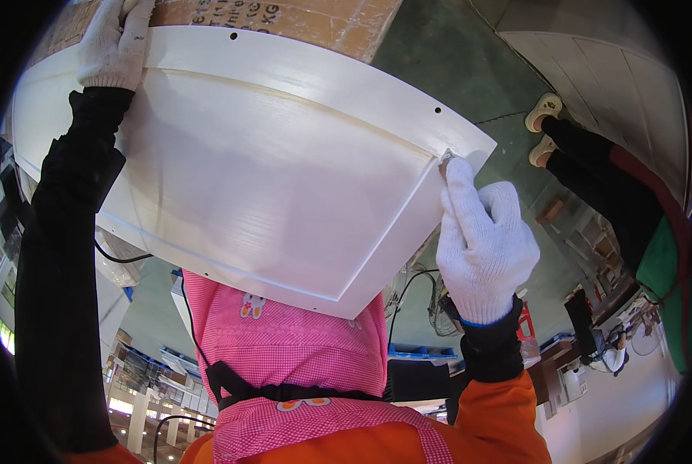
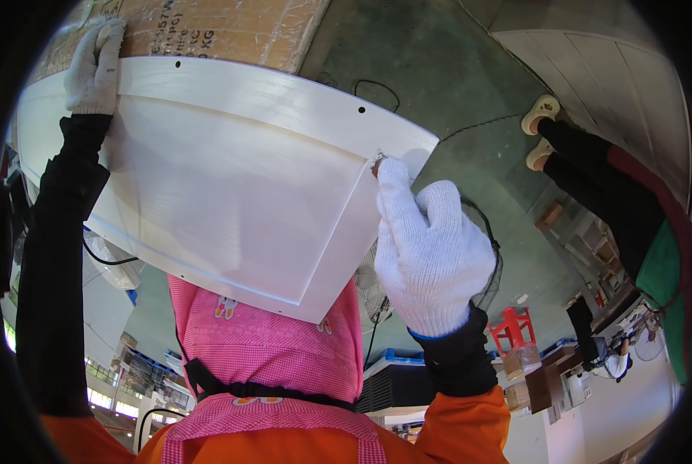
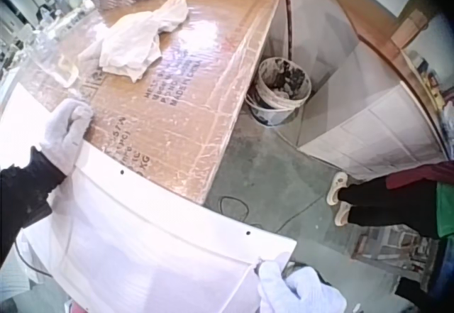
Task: The recorder is using a sanding block to smooth the surface and edges of a white wooden cabinet door.
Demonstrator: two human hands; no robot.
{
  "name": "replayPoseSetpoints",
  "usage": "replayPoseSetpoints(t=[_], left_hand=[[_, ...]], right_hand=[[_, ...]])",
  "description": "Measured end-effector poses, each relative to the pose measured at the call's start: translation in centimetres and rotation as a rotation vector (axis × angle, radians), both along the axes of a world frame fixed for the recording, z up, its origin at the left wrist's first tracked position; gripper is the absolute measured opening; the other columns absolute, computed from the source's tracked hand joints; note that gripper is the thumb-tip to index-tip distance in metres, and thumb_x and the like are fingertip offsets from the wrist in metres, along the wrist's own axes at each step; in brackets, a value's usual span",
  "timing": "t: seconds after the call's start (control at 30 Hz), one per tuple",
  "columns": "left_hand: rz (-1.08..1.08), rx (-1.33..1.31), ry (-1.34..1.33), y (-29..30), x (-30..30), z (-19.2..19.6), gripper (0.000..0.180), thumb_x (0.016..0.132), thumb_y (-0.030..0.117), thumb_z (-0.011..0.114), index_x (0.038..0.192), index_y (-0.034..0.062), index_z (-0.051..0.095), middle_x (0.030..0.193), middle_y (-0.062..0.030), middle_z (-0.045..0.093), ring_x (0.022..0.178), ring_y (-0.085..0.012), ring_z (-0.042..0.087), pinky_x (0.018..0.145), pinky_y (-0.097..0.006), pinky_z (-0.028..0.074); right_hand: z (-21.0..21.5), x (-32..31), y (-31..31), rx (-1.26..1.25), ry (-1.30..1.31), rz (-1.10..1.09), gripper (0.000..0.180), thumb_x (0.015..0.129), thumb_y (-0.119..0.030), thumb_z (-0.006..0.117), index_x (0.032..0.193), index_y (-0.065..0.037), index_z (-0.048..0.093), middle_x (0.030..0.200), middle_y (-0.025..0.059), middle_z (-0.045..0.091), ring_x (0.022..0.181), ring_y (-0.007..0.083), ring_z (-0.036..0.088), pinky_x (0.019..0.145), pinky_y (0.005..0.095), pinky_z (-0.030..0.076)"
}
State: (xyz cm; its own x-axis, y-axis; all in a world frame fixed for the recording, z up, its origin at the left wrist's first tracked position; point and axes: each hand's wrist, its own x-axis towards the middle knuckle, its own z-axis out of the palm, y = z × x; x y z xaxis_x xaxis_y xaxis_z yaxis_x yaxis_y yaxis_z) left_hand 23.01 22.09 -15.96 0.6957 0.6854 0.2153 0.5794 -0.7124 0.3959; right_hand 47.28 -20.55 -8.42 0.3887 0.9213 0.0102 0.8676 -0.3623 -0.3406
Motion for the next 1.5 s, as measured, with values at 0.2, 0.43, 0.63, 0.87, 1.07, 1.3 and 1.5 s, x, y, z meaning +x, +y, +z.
replayPoseSetpoints(t=[0.2,0.43,0.63,0.87,1.07,1.3,1.5], left_hand=[[-0.028,0.014,-0.007,0.1,-0.1,0.2,0.033,0.103,0.027,0.059,0.124,0.0031,0.068,0.124,-0.0085,0.069,0.119,-0.0181,0.062,0.107,-0.029,0.042],[-0.032,0.019,-0.004,-0.2,0.2,0.6,0.029,0.103,0.024,0.059,0.120,0.0029,0.067,0.118,-0.0078,0.067,0.113,-0.0172,0.061,0.102,-0.029,0.043],[-0.034,0.015,-0.010,-0.2,0.5,0.6,0.025,0.103,0.022,0.058,0.117,0.0027,0.066,0.113,-0.0071,0.065,0.108,-0.0164,0.060,0.098,-0.029,0.043],[-0.033,0.014,-0.018,-0.4,0.6,0.8,0.022,0.103,0.020,0.058,0.113,0.0024,0.065,0.106,-0.0064,0.063,0.102,-0.0155,0.058,0.094,-0.028,0.044],[-0.029,0.010,-0.036,-0.6,0.9,0.6,0.019,0.103,0.018,0.057,0.110,0.0022,0.065,0.101,-0.0058,0.061,0.097,-0.0148,0.057,0.089,-0.028,0.045],[-0.022,0.011,-0.059,-0.9,1.4,0.9,0.015,0.102,0.015,0.057,0.106,0.0020,0.064,0.095,-0.0050,0.059,0.091,-0.0139,0.056,0.085,-0.028,0.045],[-0.008,0.005,-0.122,-3.1,2.5,1.8,0.013,0.102,0.013,0.056,0.103,0.0018,0.063,0.090,-0.0044,0.058,0.086,-0.0131,0.055,0.081,-0.028,0.046]], right_hand=[[0.3,0.1,0.2,-0.042,-0.023,0.024,0.056,0.073,-0.007,0.077,0.128,-0.015,0.070,0.074,0.0025,0.042,0.050,0.0182,0.049,0.046,0.0332,0.039],[1.3,-0.3,0.7,-0.106,-0.013,-0.015,0.049,0.076,-0.004,0.080,0.123,-0.017,0.074,0.075,0.0029,0.048,0.054,0.0182,0.051,0.050,0.0312,0.042],[1.5,-0.2,0.9,-0.140,-0.004,-0.021,0.048,0.077,-0.006,0.080,0.123,-0.017,0.074,0.074,0.0029,0.048,0.053,0.0182,0.050,0.050,0.0318,0.041],[1.7,-0.1,1.1,-0.146,-0.033,0.003,0.045,0.077,-0.007,0.080,0.121,-0.017,0.074,0.074,0.0029,0.047,0.052,0.0182,0.050,0.048,0.0319,0.040],[1.8,0.0,0.7,-0.184,-0.082,0.037,0.051,0.075,-0.008,0.078,0.125,-0.016,0.071,0.075,0.0033,0.046,0.053,0.0182,0.051,0.047,0.0319,0.041],[1.7,0.8,-0.1,-0.099,-0.104,0.031,0.054,0.073,-0.003,0.077,0.126,-0.013,0.072,0.073,0.0035,0.047,0.053,0.0171,0.050,0.048,0.0308,0.041],[0.6,0.6,-1.4,0.080,0.319,-0.372,0.046,0.082,0.001,0.075,0.127,-0.008,0.071,0.075,0.0044,0.052,0.060,0.0143,0.050,0.056,0.0257,0.041]])
